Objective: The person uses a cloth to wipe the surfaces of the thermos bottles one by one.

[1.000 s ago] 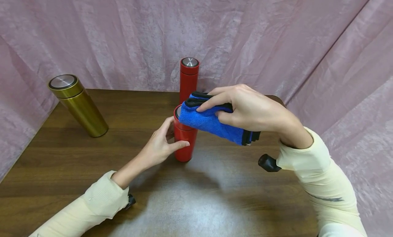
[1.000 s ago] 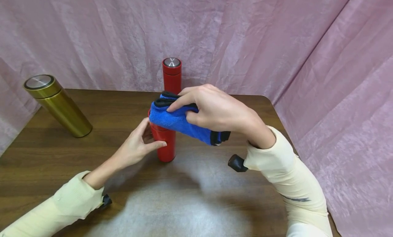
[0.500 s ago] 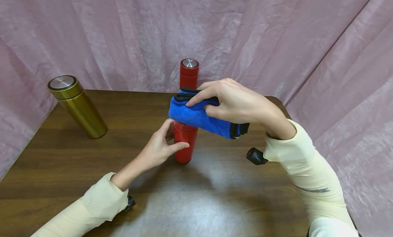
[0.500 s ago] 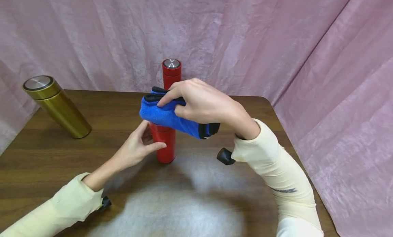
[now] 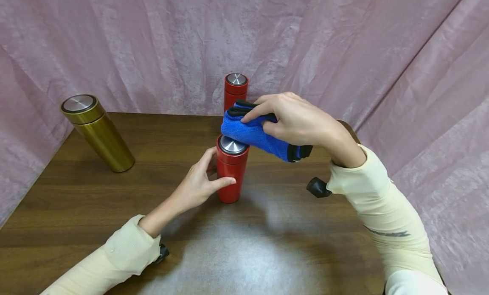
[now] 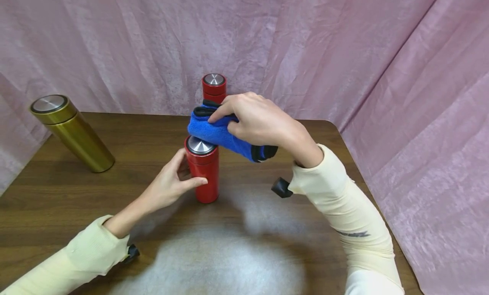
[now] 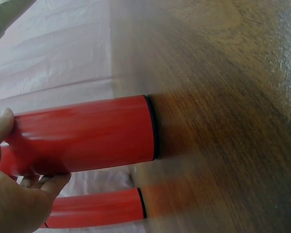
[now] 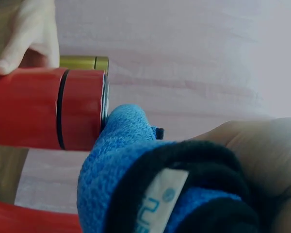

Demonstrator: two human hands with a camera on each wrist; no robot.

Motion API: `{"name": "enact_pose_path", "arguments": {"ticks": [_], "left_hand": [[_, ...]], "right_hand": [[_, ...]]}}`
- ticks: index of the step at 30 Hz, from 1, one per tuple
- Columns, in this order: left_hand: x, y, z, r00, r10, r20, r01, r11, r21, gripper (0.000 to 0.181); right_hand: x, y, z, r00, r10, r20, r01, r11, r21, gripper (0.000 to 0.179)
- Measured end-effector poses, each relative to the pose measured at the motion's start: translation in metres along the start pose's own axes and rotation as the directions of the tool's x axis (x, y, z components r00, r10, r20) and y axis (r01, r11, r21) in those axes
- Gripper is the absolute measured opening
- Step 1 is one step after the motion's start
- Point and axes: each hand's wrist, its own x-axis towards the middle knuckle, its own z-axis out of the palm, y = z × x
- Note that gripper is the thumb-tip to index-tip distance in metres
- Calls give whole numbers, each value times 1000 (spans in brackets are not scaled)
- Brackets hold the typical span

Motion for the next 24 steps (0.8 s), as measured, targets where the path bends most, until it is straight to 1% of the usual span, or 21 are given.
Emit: {"name": "enact_pose_path", "arguments": {"ticks": [5, 10, 15, 20, 24], "left_hand": [[0, -1, 1, 1000, 4, -8, -4, 1000, 7, 78], [0, -1, 1, 1000, 2, -8, -2, 1000, 12, 78], [0, -1, 2, 1000, 3, -11, -3, 1000, 15, 77], [1, -1, 2, 1000, 4, -14, -4, 1000, 20, 77], [1, -1, 1, 1000, 5, -11, -5, 1000, 18, 77]], "right_hand": [[-11, 2, -1, 1000, 2, -16, -3, 999, -51, 48], [-24, 0, 2, 999, 8, -37, -12, 995, -95, 48], [-34, -4, 4, 999, 12, -46, -17, 993, -113, 47], [-39, -9, 3, 999, -24, -41, 19, 993, -117, 47], [-39, -16, 1, 997, -65, -30, 61, 992, -110, 45]]}}
